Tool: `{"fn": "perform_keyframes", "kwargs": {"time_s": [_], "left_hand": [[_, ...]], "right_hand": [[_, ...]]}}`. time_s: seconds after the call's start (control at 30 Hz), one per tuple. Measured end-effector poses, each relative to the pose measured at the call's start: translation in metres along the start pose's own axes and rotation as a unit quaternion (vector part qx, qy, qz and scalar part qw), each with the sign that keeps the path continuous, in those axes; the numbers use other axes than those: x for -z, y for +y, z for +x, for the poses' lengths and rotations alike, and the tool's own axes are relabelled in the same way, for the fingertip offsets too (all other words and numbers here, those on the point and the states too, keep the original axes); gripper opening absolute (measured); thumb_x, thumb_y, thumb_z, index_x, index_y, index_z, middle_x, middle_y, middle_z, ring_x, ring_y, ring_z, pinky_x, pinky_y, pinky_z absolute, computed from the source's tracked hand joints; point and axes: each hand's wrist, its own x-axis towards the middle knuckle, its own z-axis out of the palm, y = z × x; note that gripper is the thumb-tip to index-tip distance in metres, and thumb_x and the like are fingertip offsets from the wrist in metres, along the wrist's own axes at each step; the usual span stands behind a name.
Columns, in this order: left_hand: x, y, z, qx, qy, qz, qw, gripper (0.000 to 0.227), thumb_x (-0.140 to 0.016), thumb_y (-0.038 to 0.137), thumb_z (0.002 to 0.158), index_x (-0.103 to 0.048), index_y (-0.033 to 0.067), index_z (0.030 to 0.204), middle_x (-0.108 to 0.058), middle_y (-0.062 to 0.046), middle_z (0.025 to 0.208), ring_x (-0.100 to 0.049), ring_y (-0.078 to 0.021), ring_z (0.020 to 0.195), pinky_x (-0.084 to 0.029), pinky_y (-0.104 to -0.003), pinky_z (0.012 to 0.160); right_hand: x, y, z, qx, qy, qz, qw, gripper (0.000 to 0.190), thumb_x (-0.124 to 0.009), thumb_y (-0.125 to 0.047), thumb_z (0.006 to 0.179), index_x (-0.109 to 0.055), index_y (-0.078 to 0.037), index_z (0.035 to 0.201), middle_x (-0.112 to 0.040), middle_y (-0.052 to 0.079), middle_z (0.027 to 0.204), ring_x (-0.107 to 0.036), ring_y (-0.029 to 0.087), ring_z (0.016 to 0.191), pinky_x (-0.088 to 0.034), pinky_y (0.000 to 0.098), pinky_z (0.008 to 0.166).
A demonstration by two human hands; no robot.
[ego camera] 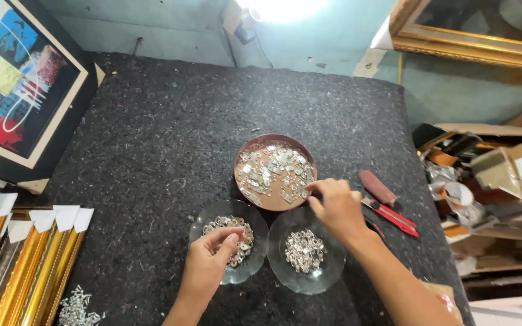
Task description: Sorting, inspecting, and assembling small metal frame hardware components using hands and pliers.
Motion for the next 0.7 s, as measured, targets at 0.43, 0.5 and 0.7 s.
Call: {"fn": "perform_keyframes", "kwargs": {"time_s": [0.43, 0.5, 0.7], "left_hand": [[-0.013, 0.0, 0.048, -0.01, 0.023, 0.026, 0.999, 0.02, -0.057, 0.02, 0.078, -0.073, 0.0136, 0.087, -0.075, 0.001, 0.082, -0.066, -0.0047, 0.077, -0.048, -0.019, 0.068], [-0.014, 0.007, 0.05, 0.005, 0.013, 0.048, 0.999, 0.02, -0.057, 0.022, 0.078, -0.073, 0.015, 0.087, -0.075, 0.002, 0.084, -0.064, -0.0036, 0.077, -0.047, -0.02, 0.064], [-0.014, 0.016, 0.069, -0.093, 0.021, 0.16, 0.983, 0.018, -0.056, 0.024, 0.077, -0.073, 0.02, 0.084, -0.072, 0.01, 0.077, -0.062, -0.0034, 0.07, -0.045, -0.022, 0.053]], "right_hand": [[-0.072, -0.031, 0.093, 0.289, 0.07, -0.105, 0.949, 0.011, -0.068, -0.033, 0.07, -0.064, -0.034, 0.08, -0.058, -0.007, 0.081, -0.049, 0.023, 0.078, -0.029, 0.0407, 0.053], [-0.078, -0.029, 0.097, 0.292, 0.11, -0.132, 0.941, 0.009, -0.065, -0.035, 0.071, -0.062, -0.027, 0.069, -0.058, -0.008, 0.075, -0.049, 0.021, 0.072, -0.031, 0.0391, 0.049], [-0.049, -0.031, 0.096, 0.175, 0.026, -0.008, 0.984, 0.001, -0.063, -0.026, 0.069, -0.062, -0.025, 0.069, -0.063, -0.007, 0.073, -0.057, 0.018, 0.078, -0.039, 0.0392, 0.057]]}}
